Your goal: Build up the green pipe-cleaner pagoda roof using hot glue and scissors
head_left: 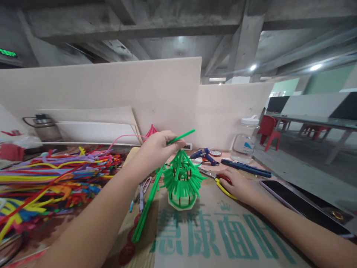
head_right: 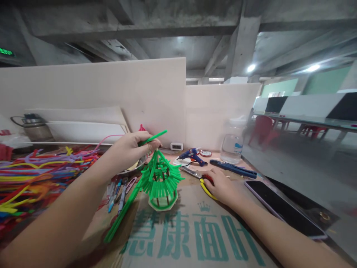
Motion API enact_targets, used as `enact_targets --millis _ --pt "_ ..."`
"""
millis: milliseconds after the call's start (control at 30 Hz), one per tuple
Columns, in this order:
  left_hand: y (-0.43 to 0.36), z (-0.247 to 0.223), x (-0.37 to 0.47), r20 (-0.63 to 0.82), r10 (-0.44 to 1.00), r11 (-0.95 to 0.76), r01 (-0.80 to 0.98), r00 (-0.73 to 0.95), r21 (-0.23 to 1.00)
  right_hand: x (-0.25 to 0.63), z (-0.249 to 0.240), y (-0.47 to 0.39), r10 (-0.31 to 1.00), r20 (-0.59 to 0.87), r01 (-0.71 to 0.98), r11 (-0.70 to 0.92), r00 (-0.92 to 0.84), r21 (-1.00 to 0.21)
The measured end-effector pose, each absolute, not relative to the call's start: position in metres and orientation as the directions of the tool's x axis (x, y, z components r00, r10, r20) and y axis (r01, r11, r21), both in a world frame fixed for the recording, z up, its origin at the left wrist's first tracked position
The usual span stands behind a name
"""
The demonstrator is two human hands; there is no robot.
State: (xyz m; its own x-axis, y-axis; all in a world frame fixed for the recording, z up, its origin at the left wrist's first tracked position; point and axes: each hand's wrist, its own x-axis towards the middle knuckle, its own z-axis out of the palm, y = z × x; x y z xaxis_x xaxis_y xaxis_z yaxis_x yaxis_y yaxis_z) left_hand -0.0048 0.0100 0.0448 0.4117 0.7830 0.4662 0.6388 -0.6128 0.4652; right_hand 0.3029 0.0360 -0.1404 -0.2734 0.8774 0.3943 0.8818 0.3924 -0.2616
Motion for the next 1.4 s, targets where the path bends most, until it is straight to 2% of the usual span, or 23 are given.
enact_targets --millis 167,367,867,1200,1400 --pt "0.013 0.046 -0.008 0.482 0.757 -0.648 0.603 0.442 0.465 0.304 -0.141 0.037 0.88 0.389 0.88 0.392 -0.272 -0.27" --pt "0.015 0.046 -0.011 0.438 0.772 -0.631 0.644 0.461 0.434 0.304 -0.142 0.039 0.891 0.369 0.88 0.379 -0.263 -0.285" --pt "0.013 0.048 -0.011 0.505 0.715 -0.69 0.605 0.483 0.398 0.303 -0.142 0.038 0.891 0.372 0.878 0.378 -0.259 -0.294" --pt "0.011 0.046 -0.012 0.47 0.699 -0.71 0.597 0.539 0.372 0.301 -0.141 0.037 0.894 0.37 0.887 0.367 -0.253 -0.28" --pt "0.004 0.045 -0.007 0.46 0.699 -0.715 0.549 0.547 0.434 0.302 -0.14 0.037 0.892 0.372 0.887 0.371 -0.258 -0.275"
